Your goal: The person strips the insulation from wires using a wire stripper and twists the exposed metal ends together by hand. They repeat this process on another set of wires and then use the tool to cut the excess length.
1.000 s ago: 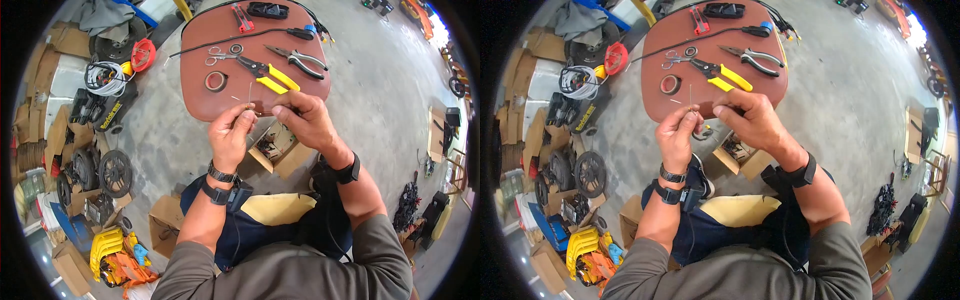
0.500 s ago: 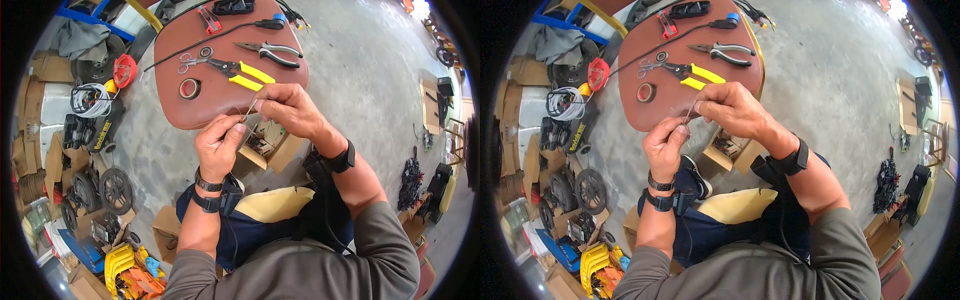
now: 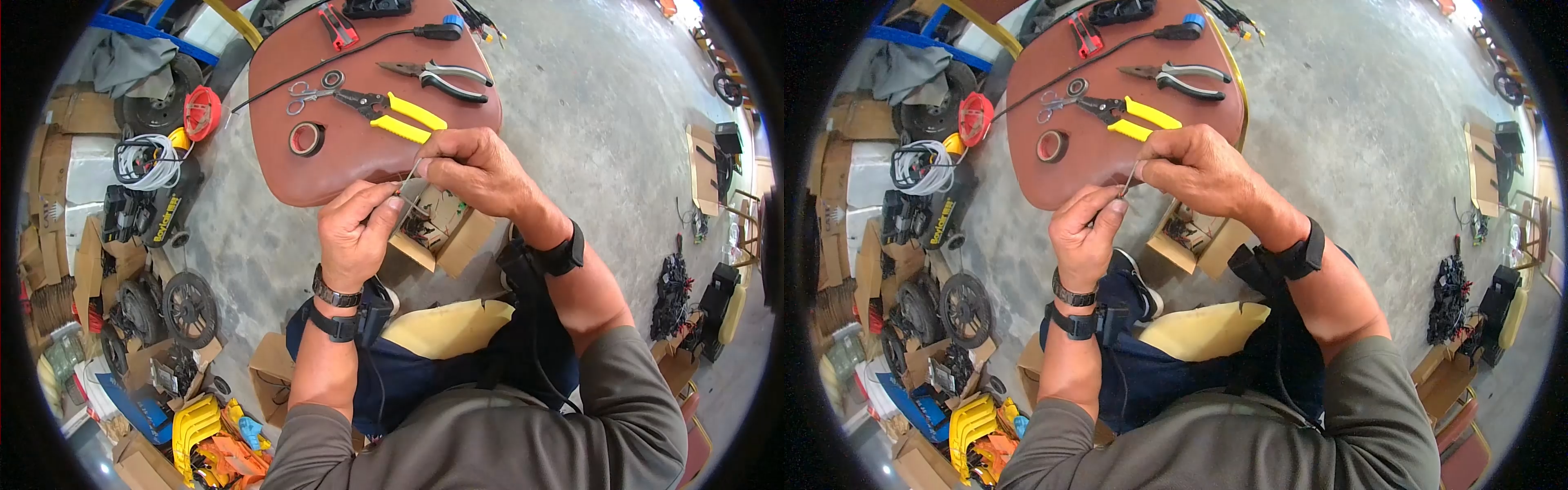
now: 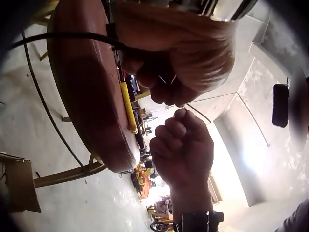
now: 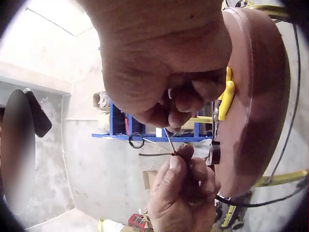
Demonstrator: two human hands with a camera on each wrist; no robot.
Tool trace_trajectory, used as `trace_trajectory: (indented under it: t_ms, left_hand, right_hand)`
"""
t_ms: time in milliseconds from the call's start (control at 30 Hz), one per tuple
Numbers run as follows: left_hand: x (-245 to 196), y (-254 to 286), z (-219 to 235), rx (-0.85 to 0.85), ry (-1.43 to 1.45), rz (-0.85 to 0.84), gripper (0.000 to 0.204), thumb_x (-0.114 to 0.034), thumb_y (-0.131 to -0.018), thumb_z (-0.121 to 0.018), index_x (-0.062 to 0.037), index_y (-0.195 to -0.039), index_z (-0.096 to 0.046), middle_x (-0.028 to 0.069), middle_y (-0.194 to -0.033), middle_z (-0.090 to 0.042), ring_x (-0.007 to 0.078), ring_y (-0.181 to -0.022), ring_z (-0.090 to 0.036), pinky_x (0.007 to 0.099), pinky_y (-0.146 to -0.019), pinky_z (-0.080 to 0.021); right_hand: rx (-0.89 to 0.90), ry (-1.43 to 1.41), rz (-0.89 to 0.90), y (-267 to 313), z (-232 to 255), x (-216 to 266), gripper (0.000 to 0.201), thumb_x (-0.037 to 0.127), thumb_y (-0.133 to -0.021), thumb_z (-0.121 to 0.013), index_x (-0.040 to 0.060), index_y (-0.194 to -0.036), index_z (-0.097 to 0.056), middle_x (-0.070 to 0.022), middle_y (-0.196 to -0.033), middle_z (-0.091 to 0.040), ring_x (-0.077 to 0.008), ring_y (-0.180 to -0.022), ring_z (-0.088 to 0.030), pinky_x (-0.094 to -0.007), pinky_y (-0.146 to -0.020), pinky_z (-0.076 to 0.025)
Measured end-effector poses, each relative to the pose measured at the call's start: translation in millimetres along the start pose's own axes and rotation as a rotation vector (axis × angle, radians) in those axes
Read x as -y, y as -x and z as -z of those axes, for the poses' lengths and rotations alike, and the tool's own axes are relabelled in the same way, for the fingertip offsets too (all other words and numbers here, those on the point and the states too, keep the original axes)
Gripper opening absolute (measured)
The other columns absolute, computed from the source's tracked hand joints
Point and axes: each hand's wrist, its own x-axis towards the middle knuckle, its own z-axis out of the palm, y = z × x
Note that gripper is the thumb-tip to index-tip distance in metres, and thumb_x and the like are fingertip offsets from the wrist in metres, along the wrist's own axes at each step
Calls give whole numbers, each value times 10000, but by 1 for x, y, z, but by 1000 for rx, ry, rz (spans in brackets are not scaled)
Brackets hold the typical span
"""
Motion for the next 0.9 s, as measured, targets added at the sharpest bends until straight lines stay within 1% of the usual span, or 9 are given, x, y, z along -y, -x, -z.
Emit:
trace_trajectory:
  t_ms: [100,200,300,400,500,600,700,800,900]
  left_hand:
    - [2,0,0,7,-65,-34,143,16,-860,-712,38,-1001,-720,105,-860,-691,188,-739,-647,286,-679,-505]
    - [2,-1,1,33,-115,-65,133,11,-886,-707,51,-1013,-717,96,-883,-697,149,-764,-630,262,-702,-494]
    - [4,0,0,23,-133,-83,136,12,-885,-707,52,-1015,-714,95,-879,-694,146,-763,-627,261,-699,-492]
    - [3,1,-1,-13,-83,-25,146,9,-887,-708,53,-1026,-711,92,-874,-691,142,-767,-624,263,-694,-492]
    - [2,0,-1,-46,-70,-20,148,6,-874,-714,39,-1017,-716,111,-890,-709,185,-772,-669,284,-720,-523]
    - [5,3,-1,-41,-17,30,165,8,-875,-715,39,-1036,-715,115,-900,-714,177,-789,-674,279,-732,-524]
    - [6,4,-3,-64,17,71,164,-2,-891,-714,32,-1051,-704,89,-903,-721,150,-805,-671,279,-737,-525]
    - [11,9,-10,-161,248,168,144,-45,-940,-692,23,-1066,-681,53,-919,-707,95,-721,-597,236,-666,-497]
    - [12,11,-4,-89,216,202,136,-74,-952,-689,11,-1058,-671,45,-904,-693,89,-718,-583,226,-654,-486]
  right_hand:
    - [-50,9,62,-1,-3,-3,156,119,-920,-646,-20,-861,-686,20,-669,-576,-49,-657,-490,-273,-581,-435]
    - [-42,61,42,0,0,-1,143,107,-902,-638,-22,-860,-684,2,-658,-574,-54,-652,-494,-279,-578,-438]
    - [-63,46,54,-1,-2,-7,136,96,-894,-622,-22,-861,-680,-14,-672,-587,-62,-663,-506,-285,-600,-453]
    - [-82,42,92,0,-5,-5,134,90,-892,-613,-25,-862,-677,-33,-690,-608,-80,-677,-525,-297,-632,-475]
    - [-82,53,103,0,-5,-1,127,83,-885,-611,-25,-863,-675,-61,-716,-639,-101,-692,-553,-308,-663,-491]
    - [-95,64,105,0,-6,1,122,76,-879,-610,-26,-866,-676,-77,-727,-656,-112,-692,-572,-312,-667,-496]
    - [-104,81,137,1,-6,2,120,74,-875,-611,-25,-870,-678,-82,-735,-669,-123,-687,-586,-314,-667,-502]
    - [-114,64,171,0,-8,-4,116,71,-870,-614,-22,-880,-683,-78,-731,-669,-125,-678,-586,-314,-659,-504]
    - [-124,76,195,0,-10,-2,111,64,-868,-617,-19,-891,-688,-75,-729,-669,-118,-674,-581,-313,-652,-503]
